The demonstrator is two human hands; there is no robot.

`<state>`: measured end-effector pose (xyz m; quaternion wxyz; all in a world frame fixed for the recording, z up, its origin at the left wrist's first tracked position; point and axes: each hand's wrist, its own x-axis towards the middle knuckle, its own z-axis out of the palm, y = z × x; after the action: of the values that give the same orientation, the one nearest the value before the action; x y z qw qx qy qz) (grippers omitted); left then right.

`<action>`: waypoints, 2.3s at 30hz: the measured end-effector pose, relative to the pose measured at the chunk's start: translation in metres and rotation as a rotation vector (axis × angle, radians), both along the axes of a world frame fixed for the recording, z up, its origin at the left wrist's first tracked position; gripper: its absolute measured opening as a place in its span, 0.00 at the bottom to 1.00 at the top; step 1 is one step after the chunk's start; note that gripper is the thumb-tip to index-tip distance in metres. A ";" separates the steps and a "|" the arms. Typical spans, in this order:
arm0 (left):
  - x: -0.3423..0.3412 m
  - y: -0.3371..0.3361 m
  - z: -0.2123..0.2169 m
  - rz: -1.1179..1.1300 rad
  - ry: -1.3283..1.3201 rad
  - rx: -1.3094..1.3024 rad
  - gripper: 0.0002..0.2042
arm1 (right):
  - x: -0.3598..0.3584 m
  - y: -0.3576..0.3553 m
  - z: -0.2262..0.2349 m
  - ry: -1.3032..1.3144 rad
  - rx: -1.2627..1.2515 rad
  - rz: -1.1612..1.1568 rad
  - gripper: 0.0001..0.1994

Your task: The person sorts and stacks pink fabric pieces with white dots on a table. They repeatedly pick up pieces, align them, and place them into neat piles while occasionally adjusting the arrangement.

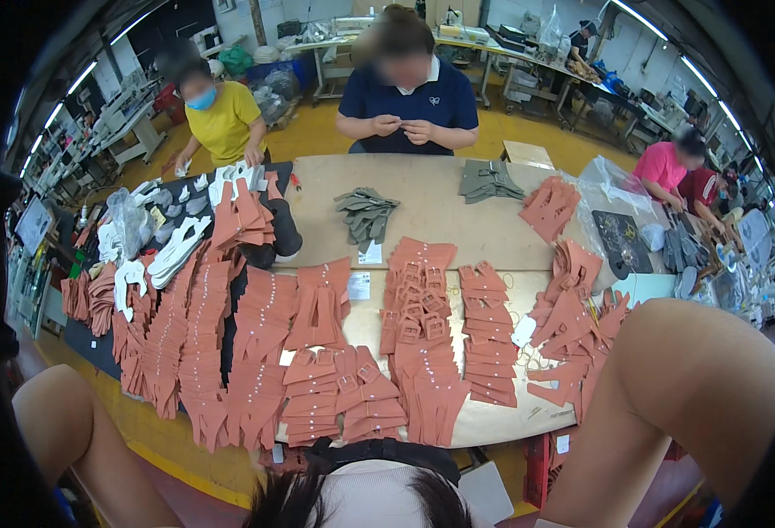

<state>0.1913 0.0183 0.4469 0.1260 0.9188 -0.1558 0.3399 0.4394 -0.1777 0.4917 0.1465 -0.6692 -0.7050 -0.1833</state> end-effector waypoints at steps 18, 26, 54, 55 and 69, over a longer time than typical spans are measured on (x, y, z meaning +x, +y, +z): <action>0.011 0.010 -0.015 -0.012 -0.085 -0.120 0.29 | 0.022 0.002 -0.016 0.089 0.282 0.058 0.11; 0.003 0.037 -0.111 0.164 -0.455 -0.720 0.31 | 0.083 0.071 -0.290 1.070 0.346 -0.200 0.13; 0.058 0.047 -0.492 0.469 0.774 -1.445 0.22 | 0.024 0.077 -0.519 0.880 0.054 -0.613 0.25; 0.069 0.044 -0.494 0.462 0.761 -1.453 0.22 | 0.028 0.077 -0.519 0.898 0.030 -0.627 0.25; 0.119 0.036 -0.534 0.399 0.833 -1.783 0.17 | 0.061 0.087 -0.445 1.290 -0.099 -0.437 0.23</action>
<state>0.3100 0.0545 -0.0868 0.7535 0.5441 0.3692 -0.0011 0.4999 -0.0903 0.0470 0.4661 -0.7775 -0.3331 0.2593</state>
